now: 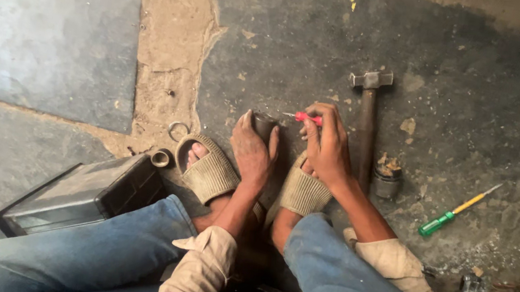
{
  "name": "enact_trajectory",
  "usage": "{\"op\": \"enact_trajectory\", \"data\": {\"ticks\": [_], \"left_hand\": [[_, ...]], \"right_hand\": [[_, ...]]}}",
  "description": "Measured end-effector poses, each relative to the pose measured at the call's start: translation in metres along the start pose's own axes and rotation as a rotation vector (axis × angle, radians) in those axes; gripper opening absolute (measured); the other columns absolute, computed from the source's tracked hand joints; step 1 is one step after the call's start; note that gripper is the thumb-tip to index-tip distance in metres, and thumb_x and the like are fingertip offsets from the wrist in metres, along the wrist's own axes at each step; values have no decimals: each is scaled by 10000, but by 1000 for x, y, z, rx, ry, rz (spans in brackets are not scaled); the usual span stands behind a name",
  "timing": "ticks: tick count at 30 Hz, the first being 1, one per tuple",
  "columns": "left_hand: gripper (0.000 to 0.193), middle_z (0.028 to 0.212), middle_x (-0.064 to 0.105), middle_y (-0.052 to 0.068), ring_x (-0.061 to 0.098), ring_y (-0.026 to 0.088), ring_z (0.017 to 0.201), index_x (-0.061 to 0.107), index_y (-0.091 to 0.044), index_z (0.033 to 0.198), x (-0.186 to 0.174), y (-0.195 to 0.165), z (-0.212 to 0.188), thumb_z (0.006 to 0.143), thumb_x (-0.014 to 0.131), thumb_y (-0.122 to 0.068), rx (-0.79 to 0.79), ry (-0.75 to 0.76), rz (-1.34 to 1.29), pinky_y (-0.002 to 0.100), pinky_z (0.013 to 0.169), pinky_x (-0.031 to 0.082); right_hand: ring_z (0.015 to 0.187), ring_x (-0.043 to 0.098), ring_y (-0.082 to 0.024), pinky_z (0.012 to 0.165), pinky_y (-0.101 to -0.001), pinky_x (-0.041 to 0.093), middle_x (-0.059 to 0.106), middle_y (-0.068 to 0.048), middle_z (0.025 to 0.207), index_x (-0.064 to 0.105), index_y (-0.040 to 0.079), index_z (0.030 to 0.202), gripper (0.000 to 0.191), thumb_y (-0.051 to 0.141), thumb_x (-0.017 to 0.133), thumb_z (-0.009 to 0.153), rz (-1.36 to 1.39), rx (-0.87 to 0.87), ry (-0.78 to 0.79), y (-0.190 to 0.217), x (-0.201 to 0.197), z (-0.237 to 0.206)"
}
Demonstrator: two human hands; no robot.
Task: The person sits on the floor and uses a screwdriver and hammer to work on small metal parts. They pry and tap components, separate a cylindrical part, and repeatedly hammer a small metal piece on the floor.
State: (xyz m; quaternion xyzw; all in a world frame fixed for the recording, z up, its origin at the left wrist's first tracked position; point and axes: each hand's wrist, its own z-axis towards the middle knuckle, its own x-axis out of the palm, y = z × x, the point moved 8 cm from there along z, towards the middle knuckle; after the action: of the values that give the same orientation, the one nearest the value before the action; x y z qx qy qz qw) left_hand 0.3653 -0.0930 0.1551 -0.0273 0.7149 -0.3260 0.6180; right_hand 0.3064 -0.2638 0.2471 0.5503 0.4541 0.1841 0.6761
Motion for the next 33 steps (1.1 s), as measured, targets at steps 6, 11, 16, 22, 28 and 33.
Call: {"op": "enact_trajectory", "data": {"ticks": [6, 11, 16, 22, 28, 33], "left_hand": [[795, 1394, 506, 260, 511, 425, 1277, 367, 21, 1508, 5, -10, -2, 922, 764, -342, 113, 6, -38, 514, 1058, 409], [811, 1393, 505, 244, 513, 416, 1269, 358, 14, 1509, 4, -13, -3, 896, 772, -317, 151, 23, -42, 517, 1063, 401], [790, 1408, 500, 239, 507, 399, 1281, 371, 8, 1510, 8, -16, 0, 896, 736, -328, 177, 51, -39, 506, 1048, 392], [489, 1475, 517, 138, 519, 315, 1331, 480, -56, 1472, 21, -24, 15, 1002, 534, -183, 200, 58, 67, 467, 1089, 390], [319, 1318, 583, 141, 535, 343, 1266, 565, -42, 1248, 25, -30, 23, 958, 586, -173, 228, 97, 2, 487, 1057, 396], [262, 1268, 591, 142, 549, 356, 1198, 570, -53, 1181, 14, -28, 24, 962, 660, -165, 221, -20, -119, 491, 988, 433]], "right_hand": [[768, 664, -191, 693, -318, 552, 596, -131, 1110, 539, -9, 1169, 126, 7, 579, 1051, 42, 55, 14, -7, 10, -6], [784, 665, -255, 712, -361, 552, 587, -157, 1088, 536, -3, 1170, 166, 36, 621, 1033, -18, 4, 44, -4, 21, -3], [907, 680, -421, 721, -473, 533, 626, -189, 1104, 542, 17, 1169, 205, 82, 651, 1009, -222, -52, 121, 9, 27, 10], [918, 689, -418, 720, -504, 548, 635, -186, 1114, 533, 23, 1233, 269, 144, 610, 1006, -248, -49, 255, 28, 37, 20], [981, 681, -368, 738, -459, 566, 544, -246, 1363, 451, 22, 1435, 514, 179, 618, 975, -218, -20, 341, 4, 37, 13], [1209, 500, -490, 953, -563, 431, 504, -320, 1314, 424, -60, 1398, 706, 268, 796, 895, -755, 271, -237, -67, -43, -21]]}}
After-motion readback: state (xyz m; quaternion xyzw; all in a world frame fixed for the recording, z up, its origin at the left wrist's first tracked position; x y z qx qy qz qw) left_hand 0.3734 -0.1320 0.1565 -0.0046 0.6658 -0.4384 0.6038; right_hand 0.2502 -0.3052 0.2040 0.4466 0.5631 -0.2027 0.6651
